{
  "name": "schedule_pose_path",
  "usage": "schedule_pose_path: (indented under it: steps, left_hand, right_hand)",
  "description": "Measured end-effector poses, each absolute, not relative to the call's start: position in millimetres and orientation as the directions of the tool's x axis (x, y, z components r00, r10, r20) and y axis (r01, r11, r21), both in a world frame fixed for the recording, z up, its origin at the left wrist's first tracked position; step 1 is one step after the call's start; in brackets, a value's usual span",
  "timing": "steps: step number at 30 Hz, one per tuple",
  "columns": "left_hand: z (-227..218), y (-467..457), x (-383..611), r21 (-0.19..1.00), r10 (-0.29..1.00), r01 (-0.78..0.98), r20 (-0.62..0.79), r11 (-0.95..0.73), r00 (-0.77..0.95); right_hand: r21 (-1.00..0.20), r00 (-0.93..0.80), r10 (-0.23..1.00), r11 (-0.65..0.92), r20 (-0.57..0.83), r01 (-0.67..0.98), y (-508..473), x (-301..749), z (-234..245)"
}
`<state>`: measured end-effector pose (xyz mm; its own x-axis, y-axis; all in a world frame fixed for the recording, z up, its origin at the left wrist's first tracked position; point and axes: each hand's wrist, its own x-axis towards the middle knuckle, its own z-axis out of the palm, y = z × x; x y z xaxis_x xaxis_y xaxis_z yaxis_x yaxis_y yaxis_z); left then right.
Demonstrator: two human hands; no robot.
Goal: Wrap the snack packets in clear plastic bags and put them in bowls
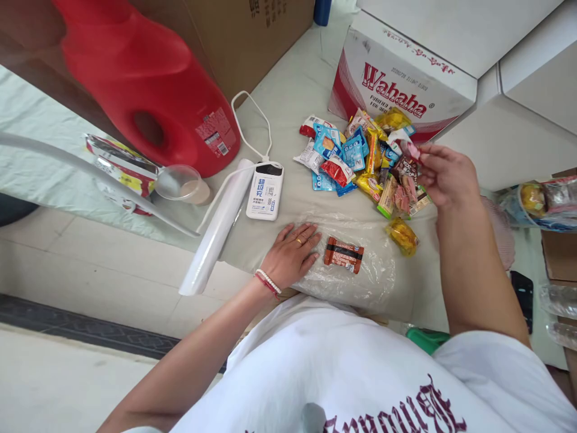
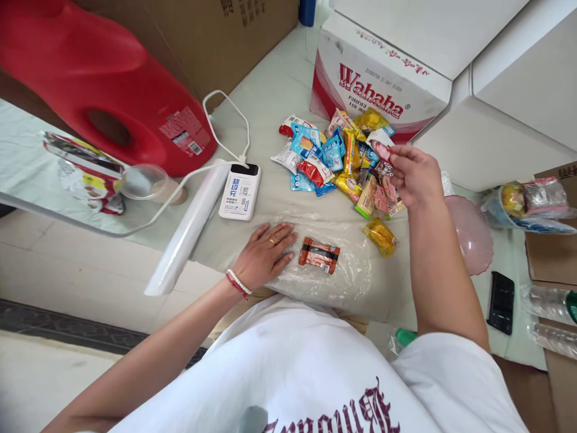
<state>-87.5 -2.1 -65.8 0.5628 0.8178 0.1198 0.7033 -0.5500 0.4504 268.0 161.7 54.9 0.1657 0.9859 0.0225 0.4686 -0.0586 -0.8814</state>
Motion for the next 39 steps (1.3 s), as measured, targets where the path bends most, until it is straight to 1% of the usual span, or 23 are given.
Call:
schedule_pose_path:
  steps: [1,2,4,6,7,8,10,12,14,17,19,22,24,26,29,31,32,34,37,39]
  left_hand:
    - [-66,-2,-88,0.451,0.819,0.704,0.118,-0.548,0.562]
    - [-66,-2,-88,0.45,0.821,0.707,0.117,-0.546,0.559]
    - [-66,-1,-88,0.45,0.826,0.711,0.12,-0.54,0.551]
    - [-68,0,-89,0.452,0.829,0.713,0.123,-0.536,0.545]
    - [-69,1,-89,0.452,0.83,0.713,0.124,-0.535,0.544]
    - [-71,1,-89,0.452,0.83,0.713,0.128,-0.536,0.543]
    - [-72,1,-91,0.444,0.832,0.714,0.165,-0.541,0.529]
    - [-70,-3,-95,0.422,0.829,0.715,0.238,-0.558,0.506]
    - [-66,-11,-100,0.389,0.794,0.692,0.319,-0.608,0.518]
    - [-57,-25,-109,0.357,0.68,0.579,0.377,-0.734,0.629]
    - [-53,-33,-114,0.361,0.616,0.506,0.345,-0.784,0.708]
    - [-53,-40,-124,0.365,0.566,0.47,0.228,-0.804,0.792]
    - [-56,-42,-132,0.357,0.533,0.454,0.16,-0.816,0.831]
    - [-60,-42,-141,0.355,0.506,0.44,0.115,-0.824,0.855]
    - [-65,-40,-149,0.388,0.504,0.434,0.093,-0.813,0.859]
    - [-65,-36,-149,0.44,0.525,0.432,0.111,-0.787,0.844]
    - [-64,-34,-148,0.471,0.539,0.429,0.125,-0.771,0.833]
    - [-59,-28,-146,0.529,0.564,0.419,0.145,-0.738,0.813]
    - [-51,-18,-144,0.586,0.574,0.395,0.152,-0.708,0.804]
    - [-47,-13,-143,0.581,0.564,0.395,0.138,-0.712,0.814]
  right_hand:
    - [-0.902,0.122,0.992,-0.02,0.036,0.432,133,269,59]
    - [-0.898,0.047,0.998,0.021,0.046,0.439,106,268,62]
    - [-0.872,-0.217,0.976,0.077,-0.034,0.483,59,259,63]
    - [-0.84,-0.473,0.875,0.175,-0.107,0.514,29,245,55]
    - [-0.83,-0.563,0.819,0.234,-0.112,0.506,21,238,49]
    - [-0.819,-0.627,0.773,0.296,-0.097,0.491,17,231,41]
    - [-0.785,-0.687,0.726,0.405,-0.036,0.469,15,220,23]
    - [-0.738,-0.703,0.711,0.481,0.013,0.473,17,215,6]
    - [-0.709,-0.705,0.707,0.521,0.047,0.476,20,214,-6]
    - [-0.705,-0.71,0.699,0.544,0.08,0.456,22,215,-15]
    - [-0.71,-0.7,0.708,0.539,0.091,0.453,22,216,-15]
    - [-0.709,-0.622,0.773,0.509,0.127,0.488,8,220,-6]
    - [-0.697,-0.574,0.804,0.5,0.153,0.514,-15,225,1]
    - [-0.674,-0.59,0.795,0.512,0.139,0.532,-51,233,2]
    - [-0.598,-0.647,0.759,0.55,0.066,0.584,-108,244,-17]
    - [-0.564,-0.6,0.794,0.542,0.099,0.623,-133,249,-36]
    - [-0.571,-0.565,0.815,0.529,0.133,0.628,-139,251,-44]
    - [-0.63,-0.499,0.849,0.486,0.175,0.606,-140,252,-51]
    - [-0.73,-0.465,0.877,0.394,0.118,0.558,-121,252,-38]
    - [-0.778,-0.443,0.895,0.317,0.056,0.542,-106,253,-20]
